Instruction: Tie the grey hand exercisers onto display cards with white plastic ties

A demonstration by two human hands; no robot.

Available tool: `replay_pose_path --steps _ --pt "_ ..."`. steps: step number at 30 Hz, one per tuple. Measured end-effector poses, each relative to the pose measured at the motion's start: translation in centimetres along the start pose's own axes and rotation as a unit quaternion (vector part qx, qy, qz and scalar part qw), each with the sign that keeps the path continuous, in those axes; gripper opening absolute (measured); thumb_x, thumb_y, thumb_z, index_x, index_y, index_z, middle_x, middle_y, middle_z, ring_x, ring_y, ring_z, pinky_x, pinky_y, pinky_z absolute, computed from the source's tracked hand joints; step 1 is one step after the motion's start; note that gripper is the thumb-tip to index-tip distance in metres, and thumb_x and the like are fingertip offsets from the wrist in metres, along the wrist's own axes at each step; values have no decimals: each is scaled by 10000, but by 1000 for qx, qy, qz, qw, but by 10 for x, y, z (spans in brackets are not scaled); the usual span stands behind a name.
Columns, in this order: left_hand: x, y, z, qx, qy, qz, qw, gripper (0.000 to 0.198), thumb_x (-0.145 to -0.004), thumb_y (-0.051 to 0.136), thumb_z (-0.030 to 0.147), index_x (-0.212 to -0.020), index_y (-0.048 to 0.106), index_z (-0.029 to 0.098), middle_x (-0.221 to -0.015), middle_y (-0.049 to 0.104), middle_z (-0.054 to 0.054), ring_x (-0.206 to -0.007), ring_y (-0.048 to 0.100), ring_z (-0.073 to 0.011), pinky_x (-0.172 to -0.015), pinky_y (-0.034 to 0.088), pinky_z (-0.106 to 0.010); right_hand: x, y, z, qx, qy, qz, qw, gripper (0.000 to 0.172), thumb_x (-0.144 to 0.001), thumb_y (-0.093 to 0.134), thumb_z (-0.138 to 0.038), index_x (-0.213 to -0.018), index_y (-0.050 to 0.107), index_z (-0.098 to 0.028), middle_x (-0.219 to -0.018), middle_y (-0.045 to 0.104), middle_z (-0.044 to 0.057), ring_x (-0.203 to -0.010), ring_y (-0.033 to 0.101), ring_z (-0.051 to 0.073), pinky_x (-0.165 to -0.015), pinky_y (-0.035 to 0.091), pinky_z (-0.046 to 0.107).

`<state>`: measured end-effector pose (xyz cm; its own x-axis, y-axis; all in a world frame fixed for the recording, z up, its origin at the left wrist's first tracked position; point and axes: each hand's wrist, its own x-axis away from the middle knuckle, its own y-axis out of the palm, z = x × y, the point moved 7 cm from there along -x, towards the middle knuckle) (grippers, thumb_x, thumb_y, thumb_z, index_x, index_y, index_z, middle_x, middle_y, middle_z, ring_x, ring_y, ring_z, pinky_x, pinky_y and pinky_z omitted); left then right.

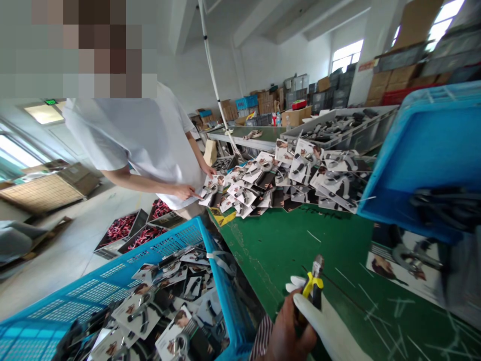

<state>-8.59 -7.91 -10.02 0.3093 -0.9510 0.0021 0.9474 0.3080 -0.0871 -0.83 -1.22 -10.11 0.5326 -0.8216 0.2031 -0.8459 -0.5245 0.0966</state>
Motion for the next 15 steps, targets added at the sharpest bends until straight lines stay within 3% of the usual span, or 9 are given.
replay_pose_path --steps 5,9,11,12,13,14,15 --pt "3 1 5 -92 4 -13 996 492 -872 627 285 -1334 509 167 -1125 667 -110 -957 628 -220 -873 532 -341 4 -1 10 -76 24 19 997 291 -968 593 -356 -1223 620 -217 -1278 612 84 -1063 632 228 -890 554 417" --pt "-9 0 24 -143 43 -117 982 536 -877 645 326 -1386 524 209 -1249 628 -123 -1071 612 -238 -935 511 -358 4 -11 12 -143 45 34 988 285 -968 592 -362 -1215 624 -222 -1271 617 84 -1064 633 224 -888 552 410" --pt "-32 -20 43 -152 86 -143 974 415 -893 639 351 -1290 632 232 -1286 629 -111 -1164 592 -246 -1027 463 -375 -1 -20 10 -172 51 42 983 282 -947 611 -399 -1174 650 -238 -1246 645 72 -1051 645 231 -880 553 403" --pt "-51 -41 54 -148 102 -113 977 353 -902 630 359 -1229 677 233 -1261 651 -102 -1176 594 -246 -1050 448 -378 -4 -24 8 -188 53 45 980 288 -920 639 -421 -1144 665 -243 -1219 666 67 -1039 656 240 -869 555 405" --pt "-74 -70 63 -138 99 -38 985 319 -893 647 372 -1171 706 227 -1202 684 -91 -1152 611 -243 -1048 451 -378 -8 -28 7 -212 59 43 975 302 -875 683 -439 -1106 679 -245 -1172 692 63 -1019 669 254 -849 560 409" --pt "-98 -109 70 -116 70 86 987 292 -860 691 385 -1089 729 209 -1111 712 -84 -1070 647 -242 -991 494 -371 -11 -31 6 -243 72 32 967 322 -815 739 -446 -1057 690 -238 -1098 717 63 -980 684 268 -815 566 417" --pt "-122 -140 79 -109 61 161 979 313 -880 664 404 -1100 712 187 -1097 707 -90 -1048 650 -245 -963 511 -381 -13 -31 7 -276 91 14 957 343 -759 786 -441 -1012 693 -230 -1009 731 64 -921 699 274 -771 572 420"
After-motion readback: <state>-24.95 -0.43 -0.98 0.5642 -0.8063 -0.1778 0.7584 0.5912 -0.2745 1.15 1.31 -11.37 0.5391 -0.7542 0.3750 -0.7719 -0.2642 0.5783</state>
